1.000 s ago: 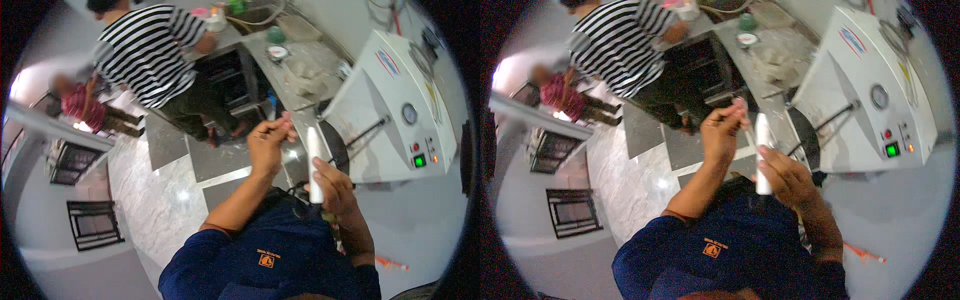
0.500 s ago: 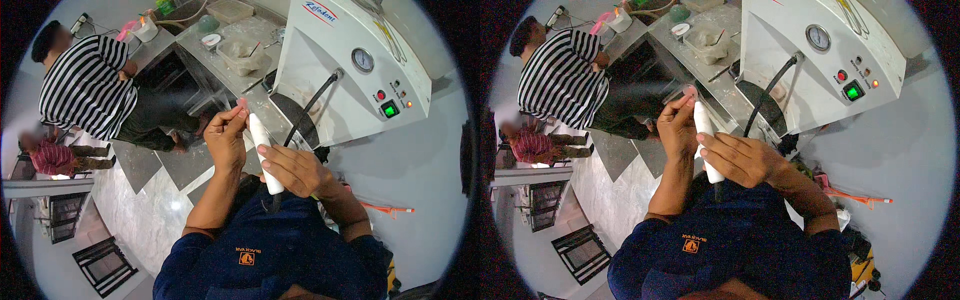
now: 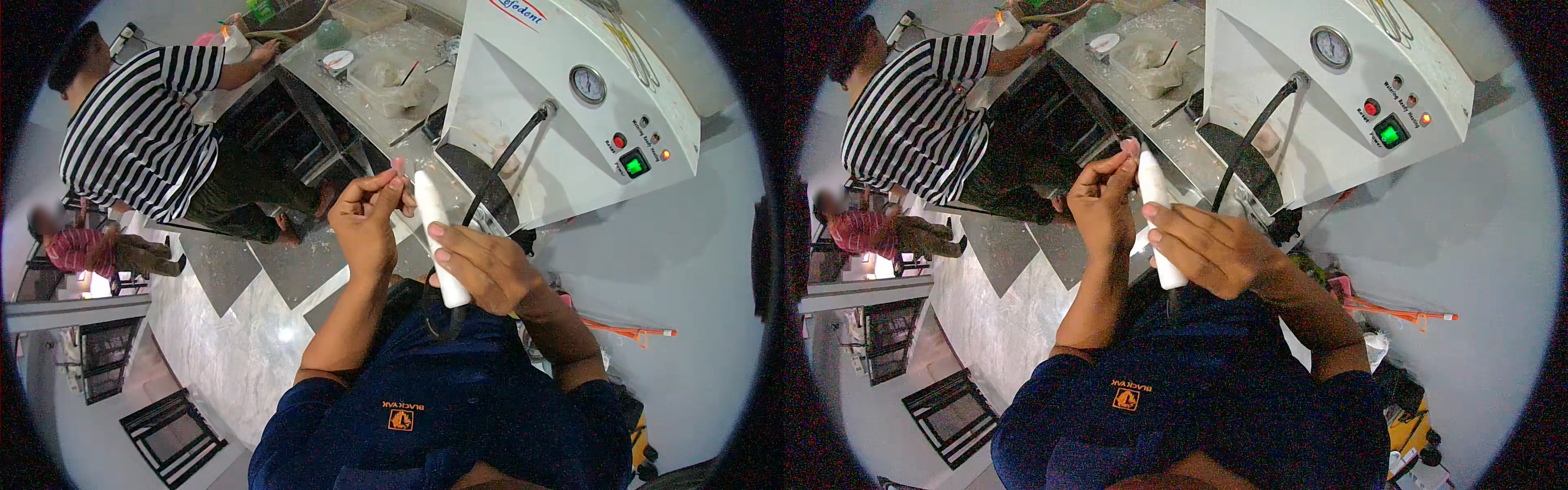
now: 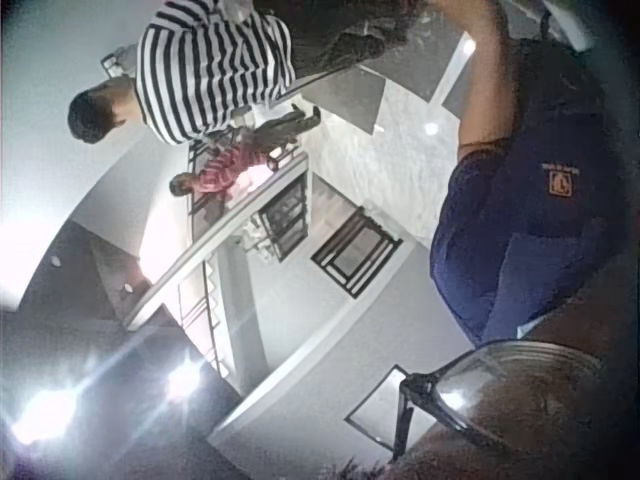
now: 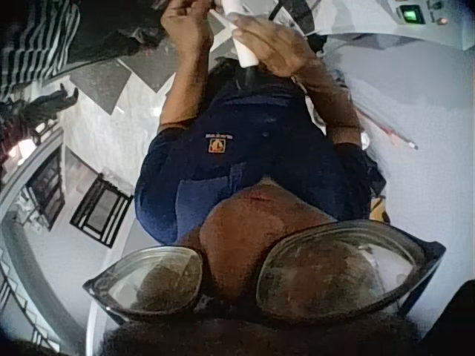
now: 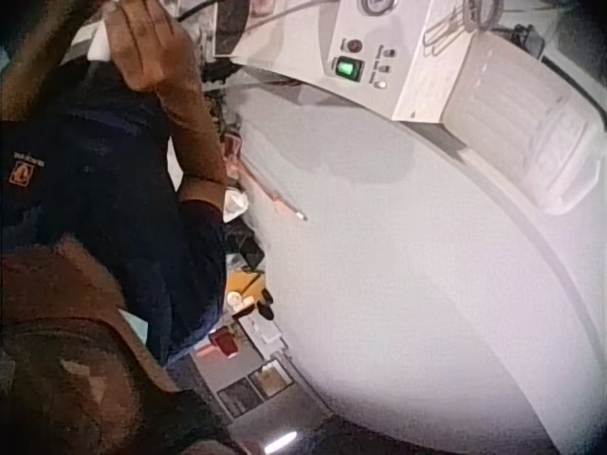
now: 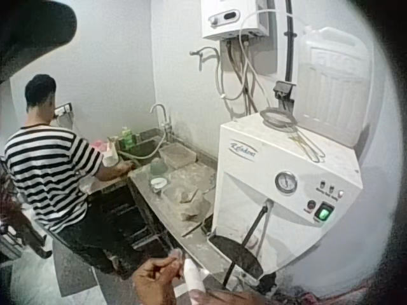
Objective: Polishing and finishing a dental prosthesis using a laboratory lathe and hand tools.
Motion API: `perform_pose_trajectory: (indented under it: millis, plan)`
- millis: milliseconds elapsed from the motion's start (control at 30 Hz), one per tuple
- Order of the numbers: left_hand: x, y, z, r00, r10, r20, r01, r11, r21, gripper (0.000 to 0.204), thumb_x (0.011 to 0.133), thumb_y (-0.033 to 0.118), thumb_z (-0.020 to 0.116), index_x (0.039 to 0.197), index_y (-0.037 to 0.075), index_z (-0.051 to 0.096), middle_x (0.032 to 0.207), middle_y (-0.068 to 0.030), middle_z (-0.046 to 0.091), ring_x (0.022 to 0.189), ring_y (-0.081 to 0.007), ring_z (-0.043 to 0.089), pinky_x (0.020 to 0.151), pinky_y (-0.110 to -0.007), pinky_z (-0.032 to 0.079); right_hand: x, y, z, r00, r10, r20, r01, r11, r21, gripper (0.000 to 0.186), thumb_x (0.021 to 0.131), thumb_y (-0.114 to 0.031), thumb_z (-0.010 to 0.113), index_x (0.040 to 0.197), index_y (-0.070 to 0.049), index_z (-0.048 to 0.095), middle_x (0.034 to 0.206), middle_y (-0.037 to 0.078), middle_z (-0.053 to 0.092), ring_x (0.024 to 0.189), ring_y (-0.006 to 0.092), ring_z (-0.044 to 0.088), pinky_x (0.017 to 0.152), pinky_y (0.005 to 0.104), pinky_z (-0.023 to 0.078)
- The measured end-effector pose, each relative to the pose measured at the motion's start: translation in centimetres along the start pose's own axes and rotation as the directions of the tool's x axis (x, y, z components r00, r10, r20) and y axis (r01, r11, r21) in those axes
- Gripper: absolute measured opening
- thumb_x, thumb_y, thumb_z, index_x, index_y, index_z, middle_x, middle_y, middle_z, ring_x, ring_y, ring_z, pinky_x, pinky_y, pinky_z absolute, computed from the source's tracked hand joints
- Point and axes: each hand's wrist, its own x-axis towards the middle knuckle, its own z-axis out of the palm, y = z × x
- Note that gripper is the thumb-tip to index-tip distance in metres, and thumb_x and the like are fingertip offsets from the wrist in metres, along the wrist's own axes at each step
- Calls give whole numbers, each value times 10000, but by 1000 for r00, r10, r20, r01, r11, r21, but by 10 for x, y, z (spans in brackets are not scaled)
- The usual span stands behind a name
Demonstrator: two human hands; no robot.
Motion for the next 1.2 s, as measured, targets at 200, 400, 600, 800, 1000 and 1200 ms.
perform_pose_trajectory:
  millis: [200, 400, 600, 800, 1000, 1200]
  plan:
    - [6, -6, -13, 1000, -4, 5, 4, 1000, 31, 146, 922, 14, 617, 1038, -71, 589, 864, -133, 674, 682, -150, 635, 591, -260, 495, 2, -3, -5, 990, 112, -89, -109, 993, 39, 422, 793, -122, 750, 1136, 29, 557, 1229, 241, 597, 1039, 308, 637, 876, 358, 552]
    - [5, -9, -18, 935, 353, 30, -318, 798, 512, 83, 907, -6, 610, 974, -53, 594, 852, -138, 658, 671, -179, 629, 603, -282, 490, 4, -10, 3, 999, 29, 45, -30, 999, 21, 401, 833, -123, 686, 1170, 37, 540, 1259, 257, 576, 1035, 322, 639, 881, 367, 548]
    - [25, -9, -26, 629, 671, 393, -670, 211, 712, 245, 698, -157, 600, 900, -18, 599, 805, -147, 616, 727, -307, 620, 650, -359, 486, 4, -11, 8, 999, 13, 44, -13, 1000, 3, 416, 842, -133, 657, 1196, 43, 528, 1257, 257, 578, 1043, 315, 638, 878, 358, 543]
    - [51, -3, -37, 359, 691, 627, -850, -36, 526, 340, 576, -117, 600, 895, -3, 625, 817, -131, 620, 724, -284, 614, 621, -361, 467, 8, -15, 8, 994, 50, 93, -55, 997, 45, 415, 844, -126, 648, 1203, 44, 528, 1264, 254, 574, 1050, 307, 638, 868, 355, 541]
    - [58, 9, -45, 246, 614, 750, -900, -143, 412, 168, 716, -39, 642, 862, 37, 674, 778, -98, 654, 672, -241, 628, 593, -322, 477, 11, -17, 7, 994, 78, 79, -82, 995, 48, 441, 832, -118, 661, 1218, 45, 523, 1266, 251, 573, 1047, 306, 640, 848, 356, 543]
    - [61, 18, -49, 174, 553, 815, -923, -197, 331, 200, 710, -24, 639, 897, 31, 686, 788, -99, 652, 675, -229, 628, 573, -323, 465, 12, -17, 9, 991, 103, 83, -111, 989, 96, 468, 807, -69, 667, 1228, 57, 507, 1272, 266, 559, 1039, 322, 641, 859, 372, 551]
